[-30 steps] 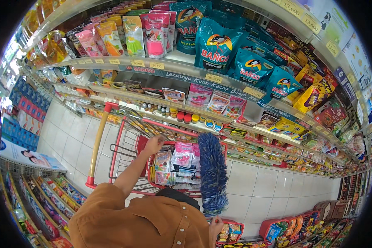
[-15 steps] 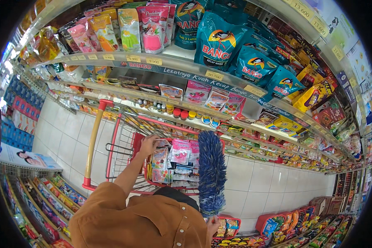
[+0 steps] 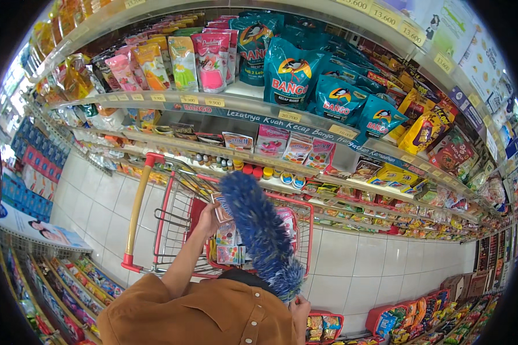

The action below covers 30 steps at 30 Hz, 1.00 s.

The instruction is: Stocking and organizing packaged food items on grocery store shelves using a duster to clean surfaces.

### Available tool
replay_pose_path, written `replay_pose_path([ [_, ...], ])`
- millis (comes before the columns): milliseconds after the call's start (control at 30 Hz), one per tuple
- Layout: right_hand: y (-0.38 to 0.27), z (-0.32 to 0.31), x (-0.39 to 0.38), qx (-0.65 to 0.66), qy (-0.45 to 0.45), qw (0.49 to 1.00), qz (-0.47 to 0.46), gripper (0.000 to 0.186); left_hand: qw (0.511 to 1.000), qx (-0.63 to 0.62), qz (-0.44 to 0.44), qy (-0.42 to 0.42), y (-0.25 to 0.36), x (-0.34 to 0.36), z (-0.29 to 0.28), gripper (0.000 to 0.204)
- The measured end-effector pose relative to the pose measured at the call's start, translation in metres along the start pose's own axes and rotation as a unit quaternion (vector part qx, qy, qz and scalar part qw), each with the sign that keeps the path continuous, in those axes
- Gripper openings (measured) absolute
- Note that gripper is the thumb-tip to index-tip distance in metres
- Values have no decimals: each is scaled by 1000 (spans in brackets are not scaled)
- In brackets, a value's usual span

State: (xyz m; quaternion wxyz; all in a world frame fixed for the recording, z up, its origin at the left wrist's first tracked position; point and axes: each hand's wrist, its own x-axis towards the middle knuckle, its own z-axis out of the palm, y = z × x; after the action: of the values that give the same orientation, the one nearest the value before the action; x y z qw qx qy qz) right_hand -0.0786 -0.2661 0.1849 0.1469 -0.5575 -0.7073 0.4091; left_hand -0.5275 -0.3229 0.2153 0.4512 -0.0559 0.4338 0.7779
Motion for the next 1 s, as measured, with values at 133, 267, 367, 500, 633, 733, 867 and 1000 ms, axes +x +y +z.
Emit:
replay_pose_path([
  [133,-37,-8,9,-81,-9,997,10,25,998,-40,12,-55,-4,5,16,17],
  [267,-53,-16,12,-118,7,993,-13,28,992,-27,60,-112,4,-1,34,21],
  [367,-50,-22,15,-112,-28,993,-4,27,985,-30,71,-155,12,-4,32,23],
  [500,-50,-20,17,-127,3,992,-17,23,975,7,52,-215,13,-2,27,32],
  [633,-45,-18,22,-119,-12,993,-1,22,980,-35,75,-179,16,-4,26,39],
  [733,-40,-17,26,-129,23,991,-27,23,971,-41,69,-226,20,-9,31,39],
  [867,-27,-17,31,-149,5,986,-78,25,970,-78,86,-213,20,-8,22,40],
  [1000,-38,-18,38,-101,58,993,17,32,980,-89,79,-160,35,-22,57,34],
])
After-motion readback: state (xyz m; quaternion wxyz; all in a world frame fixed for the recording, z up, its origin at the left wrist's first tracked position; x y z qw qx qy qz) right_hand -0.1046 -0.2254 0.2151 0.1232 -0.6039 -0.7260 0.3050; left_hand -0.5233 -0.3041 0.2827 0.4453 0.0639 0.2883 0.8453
